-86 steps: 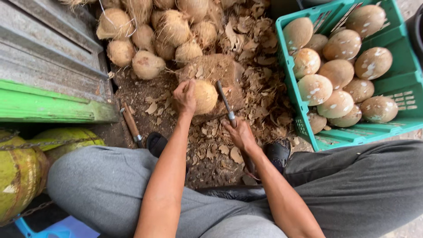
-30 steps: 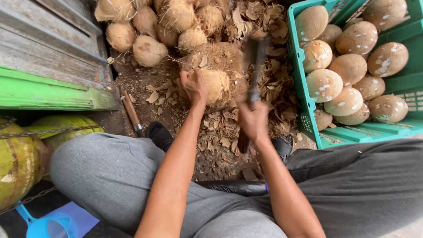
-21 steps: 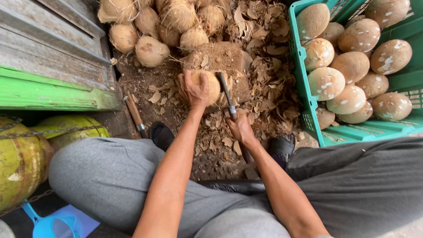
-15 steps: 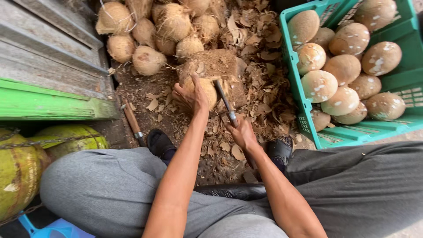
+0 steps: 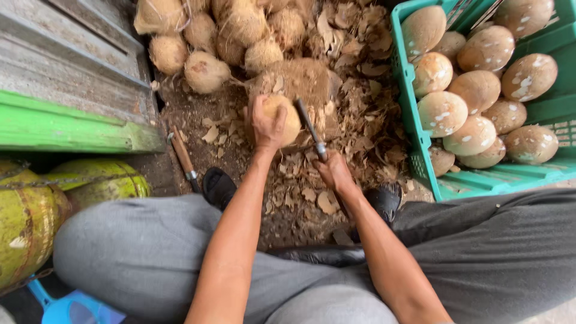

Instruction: The person uses a machete to peel the husk off a coconut while sitting on the ground. They rotate the coconut and strike it repeatedly to remove the outer layer, then place the peeled coconut into a green crate.

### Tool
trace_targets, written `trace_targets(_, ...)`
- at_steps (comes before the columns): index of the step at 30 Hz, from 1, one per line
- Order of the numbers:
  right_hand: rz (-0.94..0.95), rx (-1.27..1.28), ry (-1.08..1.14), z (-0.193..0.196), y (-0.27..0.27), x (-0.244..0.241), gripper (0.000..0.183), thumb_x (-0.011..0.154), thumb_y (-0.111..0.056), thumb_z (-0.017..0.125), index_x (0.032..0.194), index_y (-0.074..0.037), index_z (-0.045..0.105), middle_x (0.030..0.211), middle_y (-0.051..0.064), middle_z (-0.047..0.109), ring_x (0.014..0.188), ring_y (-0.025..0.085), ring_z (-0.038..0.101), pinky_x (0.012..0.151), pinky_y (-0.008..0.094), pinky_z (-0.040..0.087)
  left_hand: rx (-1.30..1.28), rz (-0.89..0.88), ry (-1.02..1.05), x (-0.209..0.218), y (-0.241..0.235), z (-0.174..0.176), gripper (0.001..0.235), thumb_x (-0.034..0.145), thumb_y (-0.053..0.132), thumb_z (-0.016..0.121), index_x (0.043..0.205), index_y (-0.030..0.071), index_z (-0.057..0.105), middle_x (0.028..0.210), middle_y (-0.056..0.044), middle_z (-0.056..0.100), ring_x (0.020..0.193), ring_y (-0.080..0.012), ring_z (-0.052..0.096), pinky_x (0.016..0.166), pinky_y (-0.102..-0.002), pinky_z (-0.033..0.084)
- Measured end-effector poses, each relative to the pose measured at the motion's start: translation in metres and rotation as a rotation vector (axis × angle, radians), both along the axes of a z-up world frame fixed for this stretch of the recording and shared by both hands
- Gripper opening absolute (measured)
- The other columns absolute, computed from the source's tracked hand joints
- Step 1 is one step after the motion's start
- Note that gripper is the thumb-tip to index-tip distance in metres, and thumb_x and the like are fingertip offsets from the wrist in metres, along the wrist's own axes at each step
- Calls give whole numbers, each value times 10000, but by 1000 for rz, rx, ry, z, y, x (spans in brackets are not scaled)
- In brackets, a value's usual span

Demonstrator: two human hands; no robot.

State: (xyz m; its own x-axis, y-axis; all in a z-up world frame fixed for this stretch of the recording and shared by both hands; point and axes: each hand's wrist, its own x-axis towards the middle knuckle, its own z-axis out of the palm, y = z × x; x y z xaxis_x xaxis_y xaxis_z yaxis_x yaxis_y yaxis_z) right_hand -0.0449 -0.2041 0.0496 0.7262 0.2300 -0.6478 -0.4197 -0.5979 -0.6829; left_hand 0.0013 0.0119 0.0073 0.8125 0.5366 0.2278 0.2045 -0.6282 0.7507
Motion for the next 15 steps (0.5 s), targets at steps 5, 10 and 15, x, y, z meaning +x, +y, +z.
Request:
trace_targets(5, 132, -210, -59, 5, -11, -5, 187, 974, -251, 631, 977, -69, 677, 574, 4, 558, 445, 123, 456, 424, 350, 382, -85, -118, -79, -13, 16, -2, 458, 885, 554, 623, 1109, 161, 554, 1096, -40, 622, 1086, -243, 600, 1083, -533, 352)
trace_targets(10, 9, 0, -78, 43, -5, 1, 317, 999, -320, 633, 784, -103, 549, 580, -8, 535, 447, 115, 454, 416, 325, 420, -134, 355, 253, -5, -18, 15, 712, 623, 578, 774, 1147, 171, 515, 1236, -142, 520, 1130, -341, 501, 861, -567, 368)
trace_targets(15, -264, 331, -290, 49, -14, 9, 363, 1000, -285, 620, 694, -119, 519, 567, 22, 554, 407, 97, 468, 370, 288, 430, -105, 321, 223, -13, -30, 17, 582, 783, 644, 671, 1149, 199, 584, 1228, -93, 591, 1103, -303, 555, 872, -517, 444)
